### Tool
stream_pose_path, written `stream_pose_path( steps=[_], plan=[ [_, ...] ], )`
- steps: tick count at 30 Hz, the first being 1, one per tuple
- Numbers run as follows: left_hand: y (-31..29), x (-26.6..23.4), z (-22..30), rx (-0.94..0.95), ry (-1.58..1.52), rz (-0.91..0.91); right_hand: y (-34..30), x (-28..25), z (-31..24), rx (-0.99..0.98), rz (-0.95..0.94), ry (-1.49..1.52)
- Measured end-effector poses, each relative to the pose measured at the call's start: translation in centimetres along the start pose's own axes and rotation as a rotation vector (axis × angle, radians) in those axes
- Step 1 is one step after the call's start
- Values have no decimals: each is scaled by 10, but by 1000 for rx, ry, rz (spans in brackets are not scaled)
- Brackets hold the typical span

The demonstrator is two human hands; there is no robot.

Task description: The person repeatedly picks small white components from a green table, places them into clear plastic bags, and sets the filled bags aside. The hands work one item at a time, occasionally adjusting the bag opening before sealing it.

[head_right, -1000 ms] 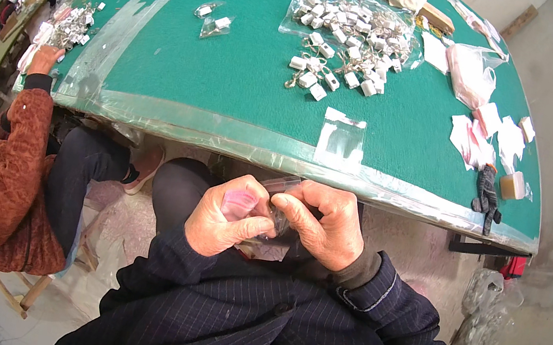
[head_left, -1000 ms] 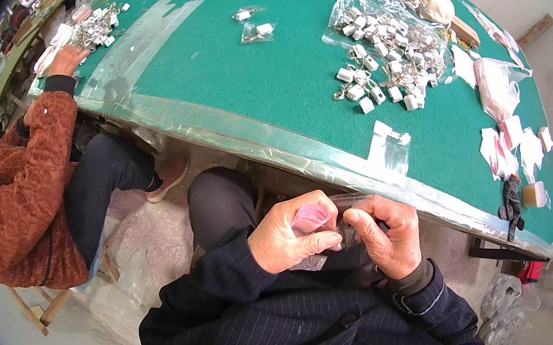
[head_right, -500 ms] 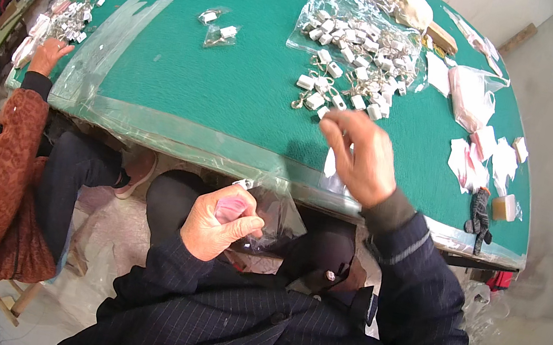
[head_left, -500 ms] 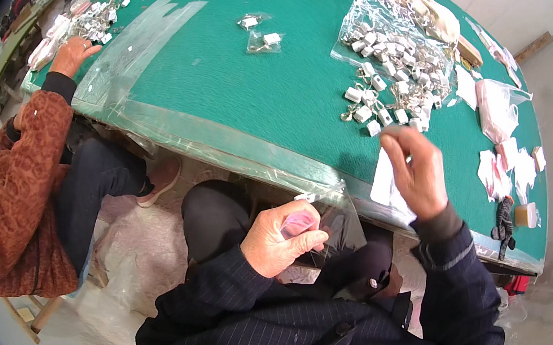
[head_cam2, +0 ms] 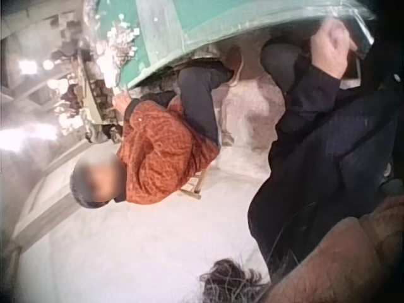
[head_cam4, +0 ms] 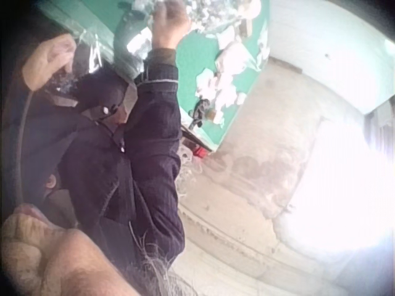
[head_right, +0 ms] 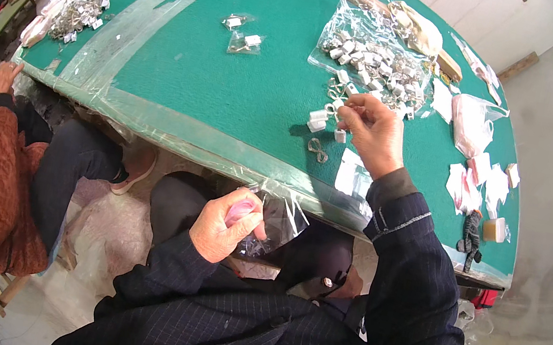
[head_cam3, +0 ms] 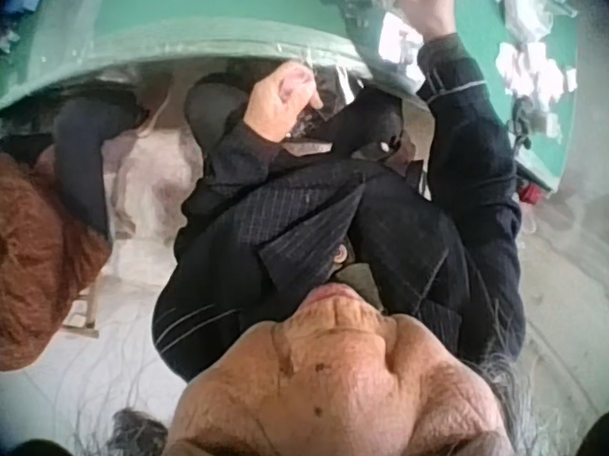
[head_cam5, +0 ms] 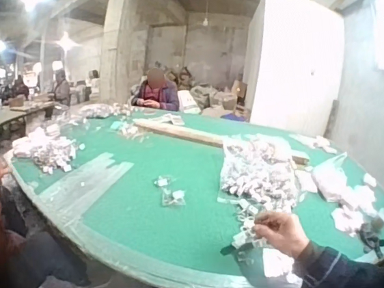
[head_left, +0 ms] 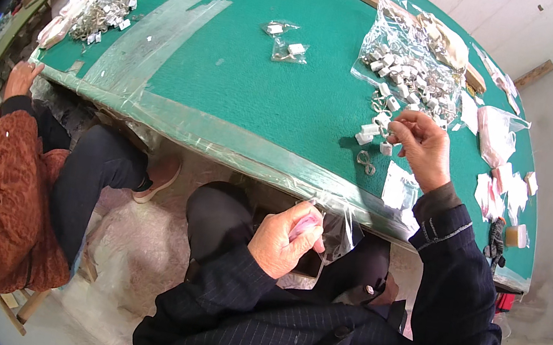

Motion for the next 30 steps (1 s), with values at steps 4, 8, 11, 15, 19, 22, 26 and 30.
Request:
stream_pose_path(
  steps=[4, 8, 11, 15, 19, 22, 26, 30],
  plan=[
    [-2, -6, -4, -7, 42, 23, -11, 3, -6, 115, -28, 247],
    [-7, 0, -9, -50, 61, -19, -31, 5, -20, 129, -68, 338],
    [-10, 11, -8, -62, 70, -56, -46, 4, -30, 104, -101, 378],
    [-17, 24, 9, 15, 52, -71, -78, 3, -40, 129, -137, 297],
    [-29, 35, 27, 77, 173, -81, -117, 1, -71, -15, -205, 246],
    [-38, 45, 41, 158, 284, -95, -144, -1, -95, -176, -300, 106],
    [-47, 52, 56, 294, 430, -78, -163, -7, -110, -306, -378, -91],
    [-53, 59, 58, 355, 624, -82, -176, -17, -113, -308, -460, -118]
  ],
)
Point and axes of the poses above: each hand's wrist, its own y-axis towards the middle knuckle, its own x-axis out of the palm, z = x × y, the point moved 10 cm from there along y, towards the middle knuckle, and after that the axes turned 6 degrees about z, right-handed, at the moved point
